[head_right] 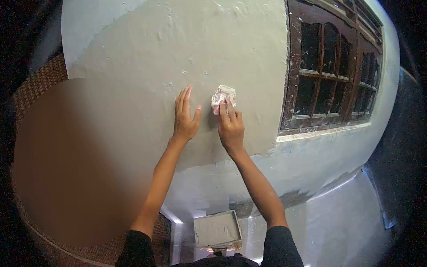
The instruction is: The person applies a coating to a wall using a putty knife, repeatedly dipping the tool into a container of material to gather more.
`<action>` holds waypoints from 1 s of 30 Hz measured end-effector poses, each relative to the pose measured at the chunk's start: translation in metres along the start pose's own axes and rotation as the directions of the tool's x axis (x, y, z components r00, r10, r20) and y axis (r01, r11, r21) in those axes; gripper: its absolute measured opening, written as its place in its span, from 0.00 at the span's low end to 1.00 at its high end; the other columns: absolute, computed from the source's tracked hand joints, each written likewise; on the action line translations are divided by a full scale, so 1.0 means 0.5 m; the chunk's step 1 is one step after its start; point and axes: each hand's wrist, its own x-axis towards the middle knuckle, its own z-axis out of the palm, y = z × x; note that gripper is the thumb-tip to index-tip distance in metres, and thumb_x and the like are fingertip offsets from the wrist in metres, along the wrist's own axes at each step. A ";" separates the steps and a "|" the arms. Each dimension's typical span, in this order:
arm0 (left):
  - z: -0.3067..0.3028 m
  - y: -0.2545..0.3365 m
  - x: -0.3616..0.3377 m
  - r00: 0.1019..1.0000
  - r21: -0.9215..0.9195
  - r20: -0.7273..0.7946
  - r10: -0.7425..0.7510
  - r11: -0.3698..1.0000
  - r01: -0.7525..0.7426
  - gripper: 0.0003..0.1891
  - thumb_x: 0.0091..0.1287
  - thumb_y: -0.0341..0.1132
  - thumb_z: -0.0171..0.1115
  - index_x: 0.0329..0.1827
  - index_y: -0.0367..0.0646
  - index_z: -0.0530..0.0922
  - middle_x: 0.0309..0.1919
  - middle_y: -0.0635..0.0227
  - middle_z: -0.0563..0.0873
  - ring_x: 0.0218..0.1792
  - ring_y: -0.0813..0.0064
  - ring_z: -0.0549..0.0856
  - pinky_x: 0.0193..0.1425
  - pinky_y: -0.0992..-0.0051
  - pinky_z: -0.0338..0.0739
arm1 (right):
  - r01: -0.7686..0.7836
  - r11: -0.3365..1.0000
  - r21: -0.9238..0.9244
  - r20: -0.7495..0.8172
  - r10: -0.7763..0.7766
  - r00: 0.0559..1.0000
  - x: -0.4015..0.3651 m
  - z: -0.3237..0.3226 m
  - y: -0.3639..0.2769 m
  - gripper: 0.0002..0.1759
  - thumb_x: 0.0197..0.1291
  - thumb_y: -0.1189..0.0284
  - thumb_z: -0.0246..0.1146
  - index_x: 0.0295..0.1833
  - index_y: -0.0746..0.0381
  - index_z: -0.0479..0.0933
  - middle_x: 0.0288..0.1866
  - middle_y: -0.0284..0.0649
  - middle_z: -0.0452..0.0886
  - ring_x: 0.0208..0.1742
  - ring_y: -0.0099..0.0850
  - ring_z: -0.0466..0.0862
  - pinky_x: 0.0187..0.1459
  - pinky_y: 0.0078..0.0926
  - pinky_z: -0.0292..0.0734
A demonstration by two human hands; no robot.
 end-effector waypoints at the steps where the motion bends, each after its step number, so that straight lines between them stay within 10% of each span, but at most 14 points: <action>1: -0.004 -0.003 -0.001 1.000 0.001 0.003 0.011 1.000 -0.011 0.34 0.69 0.36 0.56 0.76 0.36 0.57 0.74 0.53 0.64 0.76 0.52 0.59 0.79 0.50 0.47 | 0.008 1.000 -0.029 0.042 -0.007 0.999 -0.002 0.004 0.004 0.27 0.54 0.80 0.67 0.62 0.64 0.77 0.65 0.47 0.78 0.43 0.41 0.81 0.45 0.34 0.81; 30: 0.014 -0.033 -0.021 0.996 -0.039 0.006 0.091 0.995 -0.091 0.34 0.68 0.36 0.57 0.76 0.36 0.59 0.74 0.54 0.64 0.77 0.53 0.60 0.80 0.48 0.47 | 0.078 0.986 -0.147 0.549 0.016 0.836 -0.033 -0.021 0.022 0.27 0.54 0.80 0.60 0.62 0.69 0.71 0.62 0.57 0.73 0.38 0.43 0.88 0.32 0.34 0.84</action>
